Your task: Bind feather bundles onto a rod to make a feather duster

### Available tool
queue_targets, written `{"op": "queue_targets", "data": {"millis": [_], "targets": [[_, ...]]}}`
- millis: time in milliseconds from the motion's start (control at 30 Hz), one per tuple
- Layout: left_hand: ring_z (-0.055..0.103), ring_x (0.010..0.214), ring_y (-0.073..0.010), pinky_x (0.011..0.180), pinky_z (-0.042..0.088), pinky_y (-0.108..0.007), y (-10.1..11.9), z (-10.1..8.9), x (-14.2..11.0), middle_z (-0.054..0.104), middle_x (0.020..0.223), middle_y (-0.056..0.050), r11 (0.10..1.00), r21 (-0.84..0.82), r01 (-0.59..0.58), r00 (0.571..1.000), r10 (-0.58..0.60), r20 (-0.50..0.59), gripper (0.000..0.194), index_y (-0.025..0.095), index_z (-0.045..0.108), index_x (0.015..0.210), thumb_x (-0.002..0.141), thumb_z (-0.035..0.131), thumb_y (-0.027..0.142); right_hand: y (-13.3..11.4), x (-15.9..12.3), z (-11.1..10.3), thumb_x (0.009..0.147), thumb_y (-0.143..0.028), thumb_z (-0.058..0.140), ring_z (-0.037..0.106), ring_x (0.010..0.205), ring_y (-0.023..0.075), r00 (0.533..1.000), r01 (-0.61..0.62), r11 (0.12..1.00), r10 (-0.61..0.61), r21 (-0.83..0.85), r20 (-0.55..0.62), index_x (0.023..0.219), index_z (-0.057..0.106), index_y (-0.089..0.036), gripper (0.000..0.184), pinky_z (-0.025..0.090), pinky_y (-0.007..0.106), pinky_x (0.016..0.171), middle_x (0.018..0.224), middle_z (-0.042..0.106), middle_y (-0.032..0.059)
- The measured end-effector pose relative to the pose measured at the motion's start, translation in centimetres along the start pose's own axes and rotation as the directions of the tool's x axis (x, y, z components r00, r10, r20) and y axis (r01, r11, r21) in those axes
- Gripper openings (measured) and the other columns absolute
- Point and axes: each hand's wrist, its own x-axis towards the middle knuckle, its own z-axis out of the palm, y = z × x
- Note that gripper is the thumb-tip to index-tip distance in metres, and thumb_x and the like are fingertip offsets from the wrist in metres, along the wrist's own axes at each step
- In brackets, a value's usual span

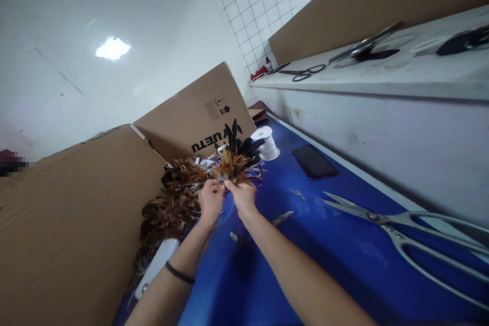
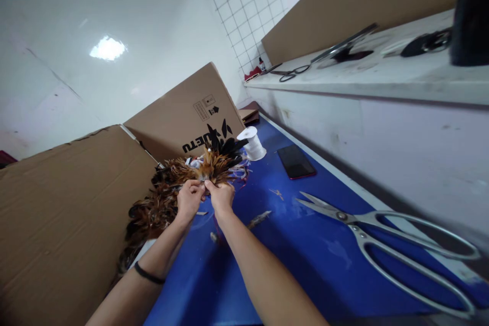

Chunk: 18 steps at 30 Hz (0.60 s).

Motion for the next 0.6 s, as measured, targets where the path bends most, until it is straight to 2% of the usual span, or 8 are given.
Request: {"op": "queue_targets", "data": {"millis": [67, 133, 233, 333, 467, 600], "targets": [[0.047, 0.04, -0.0086, 0.042, 0.032, -0.018, 0.0, 0.0, 0.4, 0.053, 0.048, 0.006, 0.982, -0.139, 0.13, 0.991, -0.123, 0.053, 0.028, 0.016, 0.053, 0.091, 0.067, 0.066, 0.023, 0.0, 0.1, -0.1, 0.064, -0.049, 0.06, 0.038, 0.041, 0.0104, 1.0, 0.001, 1.0, -0.002, -0.01, -0.027, 0.04, 0.051, -0.018, 0.04, 0.027, 0.024, 0.042, 0.039, 0.045, -0.0024], [0.044, 0.037, -0.0077, 0.038, 0.028, -0.017, 0.2, -0.1, 0.8, 0.052, 0.046, 0.006, 0.955, -0.196, 0.224, 0.972, -0.203, 0.119, 0.034, 0.013, 0.053, 0.095, 0.065, 0.068, 0.023, -0.1, 0.1, -0.1, 0.063, -0.05, 0.061, 0.036, 0.04, 0.0098, 1.0, 0.008, 1.0, -0.009, -0.012, -0.028, 0.041, 0.051, -0.018, 0.041, 0.027, 0.024, 0.042, 0.039, 0.043, -0.0031], [0.043, 0.036, -0.0068, 0.035, 0.027, -0.017, 0.7, -0.6, 1.2, 0.051, 0.045, 0.004, 0.929, -0.205, 0.309, 0.939, -0.263, 0.223, 0.031, 0.009, 0.056, 0.088, 0.064, 0.07, 0.023, -0.2, 0.0, -0.2, 0.064, -0.052, 0.06, 0.035, 0.041, 0.009, 0.999, 0.017, 1.0, -0.017, -0.004, -0.027, 0.041, 0.052, -0.017, 0.042, 0.027, 0.023, 0.042, 0.04, 0.041, -0.0036], [0.045, 0.039, -0.0069, 0.034, 0.028, -0.017, 1.1, -1.1, 1.4, 0.052, 0.049, 0.002, 0.893, -0.208, 0.399, 0.887, -0.318, 0.335, 0.022, 0.009, 0.058, 0.079, 0.065, 0.069, 0.02, -0.3, 0.0, -0.2, 0.063, -0.051, 0.06, 0.033, 0.041, 0.0083, 0.999, 0.022, 1.0, -0.022, 0.008, -0.024, 0.039, 0.049, -0.017, 0.044, 0.025, 0.023, 0.042, 0.039, 0.038, -0.0043], [0.048, 0.043, -0.0061, 0.035, 0.029, -0.015, 1.5, -1.5, 1.5, 0.055, 0.058, 0.0, 0.861, -0.215, 0.462, 0.84, -0.347, 0.417, 0.016, 0.01, 0.058, 0.079, 0.066, 0.067, 0.016, -0.5, 0.0, -0.2, 0.063, -0.051, 0.061, 0.03, 0.041, 0.0077, 1.0, 0.02, 0.999, -0.02, 0.036, -0.016, 0.038, 0.045, -0.017, 0.045, 0.024, 0.022, 0.041, 0.039, 0.034, -0.005], [0.049, 0.045, -0.0061, 0.035, 0.028, -0.015, 1.5, -1.6, 1.5, 0.055, 0.062, -0.001, 0.874, -0.217, 0.435, 0.846, -0.313, 0.432, 0.017, 0.012, 0.058, 0.08, 0.066, 0.066, 0.019, -0.8, -0.1, -0.3, 0.063, -0.049, 0.061, 0.03, 0.042, 0.0076, 1.0, 0.004, 0.996, -0.004, 0.088, -0.005, 0.039, 0.044, -0.018, 0.043, 0.024, 0.022, 0.041, 0.04, 0.035, -0.0052]]}}
